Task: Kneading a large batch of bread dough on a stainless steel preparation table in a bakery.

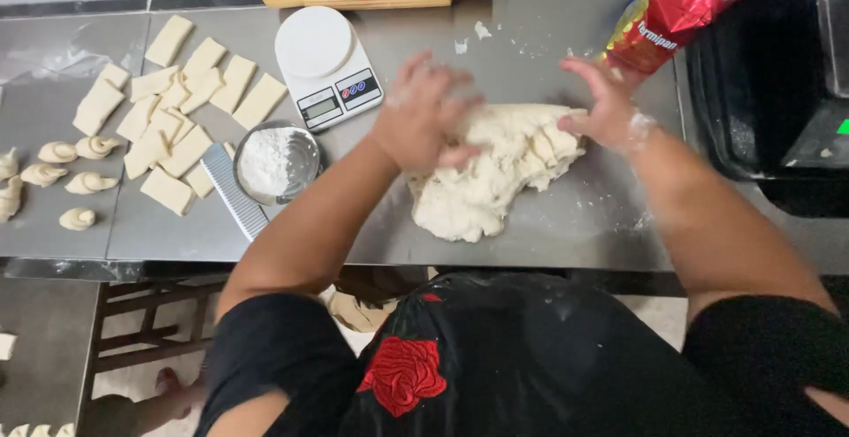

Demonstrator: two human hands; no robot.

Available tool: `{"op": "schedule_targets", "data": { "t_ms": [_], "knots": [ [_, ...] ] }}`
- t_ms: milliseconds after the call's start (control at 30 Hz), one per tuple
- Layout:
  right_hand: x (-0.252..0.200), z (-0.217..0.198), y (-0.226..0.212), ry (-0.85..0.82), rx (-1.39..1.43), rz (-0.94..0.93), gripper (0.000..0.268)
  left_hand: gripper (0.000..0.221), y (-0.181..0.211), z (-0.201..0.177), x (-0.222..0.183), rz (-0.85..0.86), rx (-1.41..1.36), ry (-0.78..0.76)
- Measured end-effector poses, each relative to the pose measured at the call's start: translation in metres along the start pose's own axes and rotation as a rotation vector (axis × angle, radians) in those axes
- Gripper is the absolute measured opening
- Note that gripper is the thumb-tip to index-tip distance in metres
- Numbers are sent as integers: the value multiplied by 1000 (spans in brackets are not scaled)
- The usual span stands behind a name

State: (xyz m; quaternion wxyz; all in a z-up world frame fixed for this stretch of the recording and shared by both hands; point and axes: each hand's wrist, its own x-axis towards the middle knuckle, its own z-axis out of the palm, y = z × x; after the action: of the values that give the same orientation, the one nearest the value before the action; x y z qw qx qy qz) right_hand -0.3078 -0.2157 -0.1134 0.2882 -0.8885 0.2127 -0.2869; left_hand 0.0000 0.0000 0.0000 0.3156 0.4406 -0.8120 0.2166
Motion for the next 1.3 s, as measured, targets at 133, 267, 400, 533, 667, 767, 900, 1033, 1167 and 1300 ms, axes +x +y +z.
{"op": "schedule_targets", "data": {
  "t_ms": [133, 267, 400, 533, 667, 767, 900, 1033, 1167, 1300],
  "knots": [
    [-30, 40, -87, -10, 595, 304, 95, 111, -29, 19, -32, -725, -482, -352],
    [-80, 24, -155, -254, 501, 236, 135, 143, 34, -10, -36, -675, -594, -524],
    [-96, 18, -174, -538, -315, 183, 132, 157, 92, -41, -26, -523, -377, -670],
    [-50, 33, -166, -436, -453, 71, 131, 160, 79, -28, 17, -494, -237, -897],
    [1, 42, -138, -300, -349, 59, 122, 141, 39, 15, 52, -660, -156, -1087],
    [40, 47, -97, -249, -394, 218, 111, 96, 1, 47, 77, -790, -144, -1102],
    [51, 45, -75, -282, -408, 342, 97, 47, -45, 89, 86, -1051, -247, -894],
    [62, 34, -76, -270, -372, 308, 84, 44, -68, 102, 104, -1199, -223, -888],
    [61, 20, -96, -250, -320, 260, 64, 24, -79, 129, 85, -1228, -145, -689],
    [52, -2, -116, -207, -272, 230, 47, 19, -30, 96, 58, -1113, -170, -370]
  ]
}}
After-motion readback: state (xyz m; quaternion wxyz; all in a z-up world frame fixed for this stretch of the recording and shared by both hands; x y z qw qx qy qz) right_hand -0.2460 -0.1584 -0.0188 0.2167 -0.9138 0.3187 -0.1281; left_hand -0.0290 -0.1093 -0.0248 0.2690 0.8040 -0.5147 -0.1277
